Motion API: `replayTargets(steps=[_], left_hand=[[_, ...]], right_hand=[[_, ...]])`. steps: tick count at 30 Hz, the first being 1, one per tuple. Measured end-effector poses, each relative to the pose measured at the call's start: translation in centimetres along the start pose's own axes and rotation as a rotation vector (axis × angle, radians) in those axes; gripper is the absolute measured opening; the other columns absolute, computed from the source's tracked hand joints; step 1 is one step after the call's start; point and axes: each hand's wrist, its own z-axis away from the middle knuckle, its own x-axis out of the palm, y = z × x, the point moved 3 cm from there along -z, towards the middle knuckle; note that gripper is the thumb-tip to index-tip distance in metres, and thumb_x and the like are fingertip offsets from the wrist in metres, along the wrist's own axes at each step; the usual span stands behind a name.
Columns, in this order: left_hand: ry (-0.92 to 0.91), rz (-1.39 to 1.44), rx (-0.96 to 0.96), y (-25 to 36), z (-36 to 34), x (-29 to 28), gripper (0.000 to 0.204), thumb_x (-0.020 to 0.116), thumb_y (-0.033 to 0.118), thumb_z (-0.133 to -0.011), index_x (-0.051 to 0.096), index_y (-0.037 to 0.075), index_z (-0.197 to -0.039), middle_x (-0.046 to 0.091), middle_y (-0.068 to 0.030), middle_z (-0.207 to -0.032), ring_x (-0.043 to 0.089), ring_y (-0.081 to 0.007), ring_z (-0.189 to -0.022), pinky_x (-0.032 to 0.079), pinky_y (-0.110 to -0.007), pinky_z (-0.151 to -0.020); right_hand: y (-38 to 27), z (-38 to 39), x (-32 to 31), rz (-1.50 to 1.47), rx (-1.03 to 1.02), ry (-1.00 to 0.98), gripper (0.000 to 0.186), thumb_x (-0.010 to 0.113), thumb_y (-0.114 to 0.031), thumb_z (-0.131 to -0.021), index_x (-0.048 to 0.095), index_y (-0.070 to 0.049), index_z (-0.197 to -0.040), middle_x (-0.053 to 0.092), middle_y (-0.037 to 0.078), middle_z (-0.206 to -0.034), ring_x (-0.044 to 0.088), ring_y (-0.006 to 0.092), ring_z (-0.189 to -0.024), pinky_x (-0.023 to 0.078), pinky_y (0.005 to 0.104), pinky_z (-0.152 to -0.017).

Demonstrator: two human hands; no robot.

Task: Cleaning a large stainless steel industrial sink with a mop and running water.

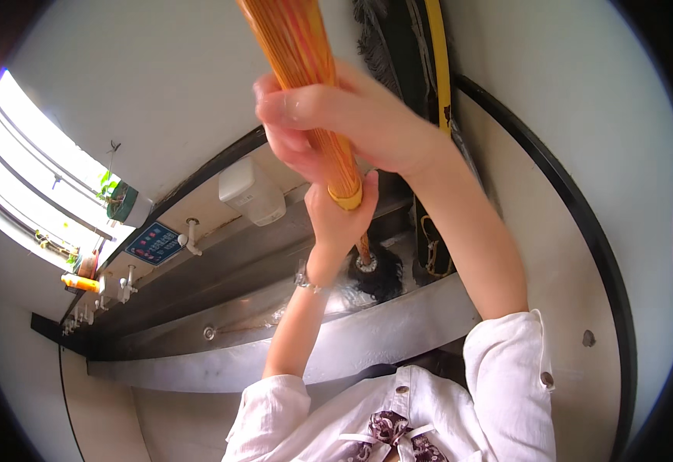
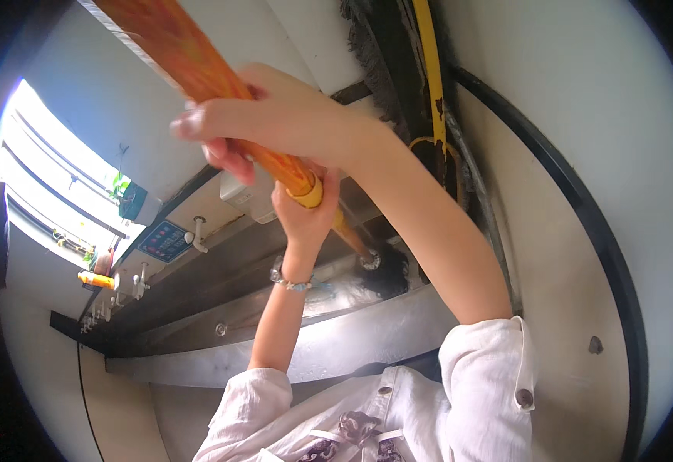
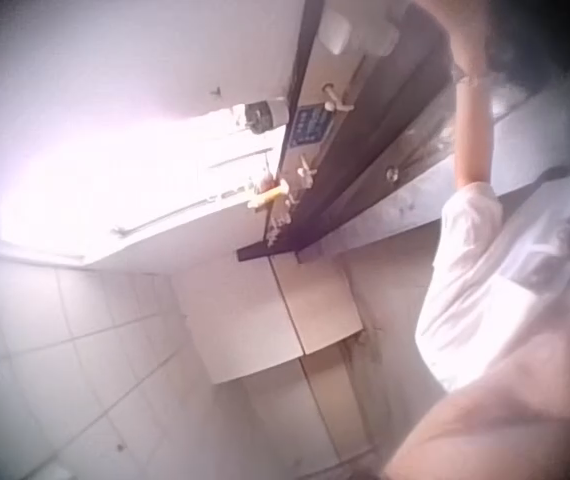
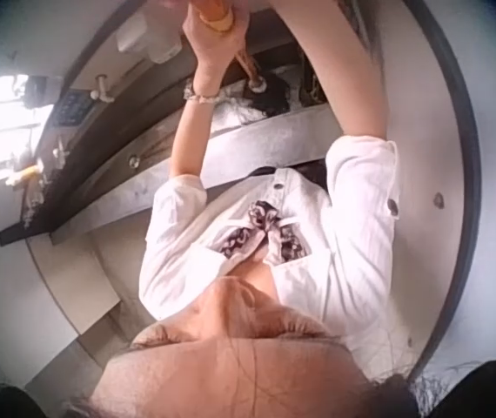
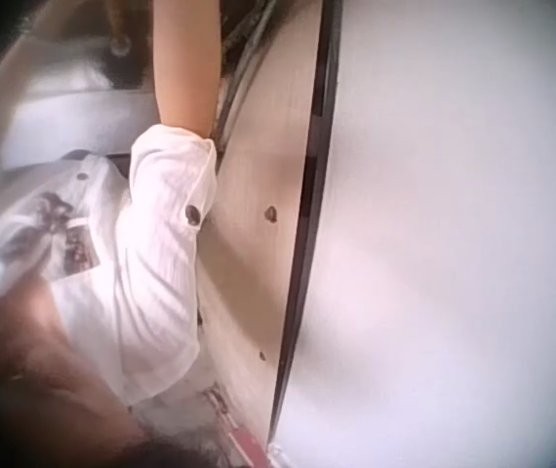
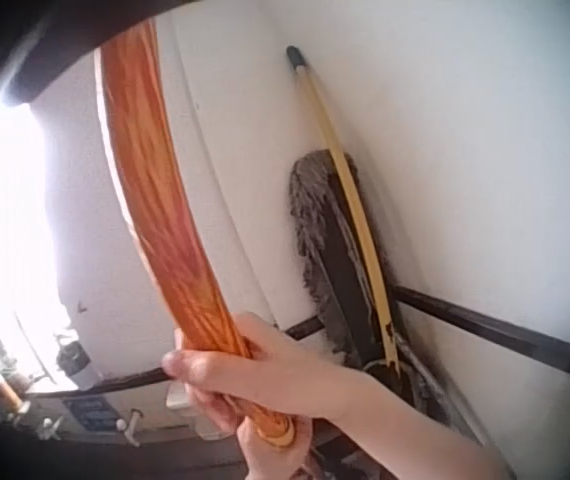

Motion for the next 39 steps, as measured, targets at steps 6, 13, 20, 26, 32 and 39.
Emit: replayTargets(steps=[6,13,20,26,32,39], left_hand=[[-0.308,0.229,-0.276,-10.1,7.8,1.1,0.039,0.070,0.017,-0.076,0.052,-0.003,-0.105,0.061,-0.0147,-0.096,0.057,-0.0239,-0.103,0.043,-0.033,-0.087],[-0.126,0.526,-0.449,-6.2,5.8,0.6,0.024,0.067,0.013,-0.075,0.056,-0.002,-0.090,0.060,-0.0097,-0.081,0.061,-0.0188,-0.078,0.047,-0.029,-0.069],[0.178,0.819,-0.207,-2.4,0.8,-8.3,0.016,0.061,0.013,-0.077,0.048,0.004,-0.081,0.048,-0.0041,-0.058,0.046,-0.0118,-0.045,0.036,-0.023,-0.039],[-0.350,0.967,-0.011,-3.3,1.8,-11.9,0.018,0.055,0.019,-0.082,0.044,0.006,-0.076,0.054,-0.0072,-0.064,0.055,-0.0147,-0.054,0.044,-0.025,-0.047],[0.229,0.426,-0.470,-4.5,8.2,-10.4,0.019,0.059,0.020,-0.087,0.046,0.008,-0.080,0.053,-0.0055,-0.071,0.058,-0.0231,-0.079,0.044,-0.037,-0.077],[0.325,0.689,-0.425,-3.2,11.3,-13.5,0.035,0.046,0.019,-0.087,0.034,0.014,-0.055,0.025,0.0035,-0.043,0.025,-0.0118,-0.034,0.039,-0.028,-0.045]], right_hand=[[10.3,2.6,-1.0,0.573,-0.329,1.089,0.022,0.062,-0.022,-0.082,0.050,-0.004,-0.083,0.054,0.006,-0.059,0.054,0.0137,-0.051,0.044,0.0295,-0.050],[8.8,3.7,1.7,0.574,-0.121,0.838,0.033,0.061,-0.022,-0.085,0.050,-0.004,-0.109,0.060,0.005,-0.082,0.056,0.0148,-0.071,0.046,0.0271,-0.071],[11.1,4.3,0.3,0.672,-0.197,0.578,0.036,0.048,-0.027,-0.092,0.045,-0.004,-0.120,0.057,0.012,-0.106,0.054,0.0243,-0.101,0.039,0.0352,-0.089],[18.3,6.3,-1.7,0.633,0.060,0.533,0.026,0.050,-0.020,-0.090,0.051,-0.003,-0.108,0.058,0.014,-0.100,0.056,0.0275,-0.095,0.044,0.0369,-0.082],[29.8,13.5,0.7,0.770,0.530,0.333,0.025,0.052,-0.009,-0.083,0.052,-0.003,-0.108,0.055,0.017,-0.105,0.054,0.0329,-0.102,0.045,0.0385,-0.086],[33.7,18.6,4.3,0.864,0.758,0.289,0.052,0.061,-0.012,-0.078,0.040,-0.004,-0.125,0.041,0.018,-0.124,0.046,0.0365,-0.113,0.040,0.0430,-0.092]])
